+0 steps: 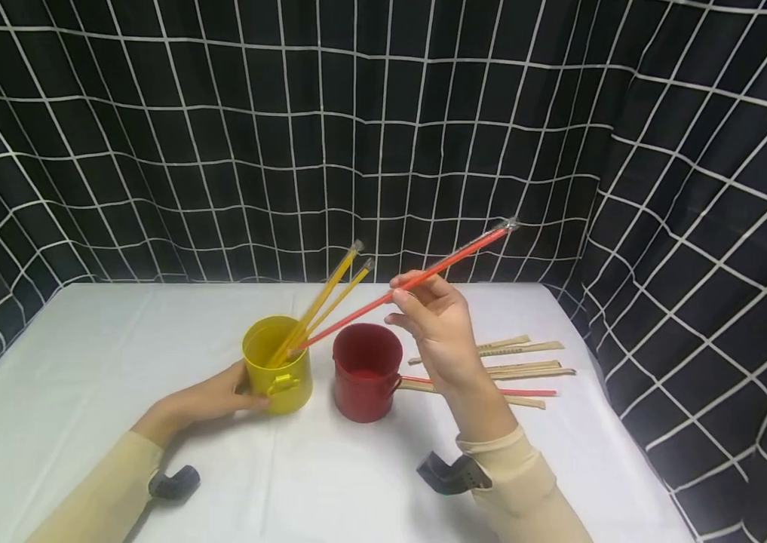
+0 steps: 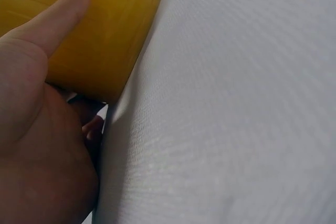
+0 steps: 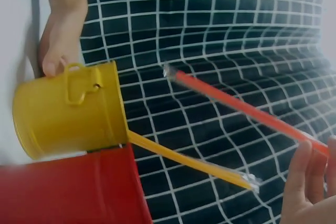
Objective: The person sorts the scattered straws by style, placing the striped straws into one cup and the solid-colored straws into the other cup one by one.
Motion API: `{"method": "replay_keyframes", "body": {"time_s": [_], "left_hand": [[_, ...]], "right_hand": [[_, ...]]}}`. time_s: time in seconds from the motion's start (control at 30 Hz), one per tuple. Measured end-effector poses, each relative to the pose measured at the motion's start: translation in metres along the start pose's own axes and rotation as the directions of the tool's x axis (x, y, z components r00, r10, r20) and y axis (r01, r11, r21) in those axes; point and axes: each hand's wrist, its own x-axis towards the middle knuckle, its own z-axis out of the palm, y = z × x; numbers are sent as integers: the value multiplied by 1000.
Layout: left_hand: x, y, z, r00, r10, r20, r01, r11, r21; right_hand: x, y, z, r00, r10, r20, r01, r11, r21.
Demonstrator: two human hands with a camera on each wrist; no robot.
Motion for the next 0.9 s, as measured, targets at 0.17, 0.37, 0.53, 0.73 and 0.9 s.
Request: {"method": "replay_keyframes", "body": {"time_s": [0.17,0.37,0.53,0.73,0.9], "left_hand": [[0,-1,-2,1000,-20,-12,20,1000,-3],[-1,2,1,1000,-14,8,14,1000,0],[-1,1,-1,1000,-28,2,28,1000,-1],[-1,5,-1,1000,0,13,0,1000,-13],[-2,7,-2,1000,7,5,-7,1000,-11]], "right_hand": [[1,21,18,998,-9,-58,-2,981,-193],[-6,40,24,997,27,-68,-47,945,-323],[-6,46,23,999,48,-24,-54,890,-452],[-4,47,22,998,53,34,-23,810,-585],[-3,48,23,995,73,64,-24,828,-560]]}}
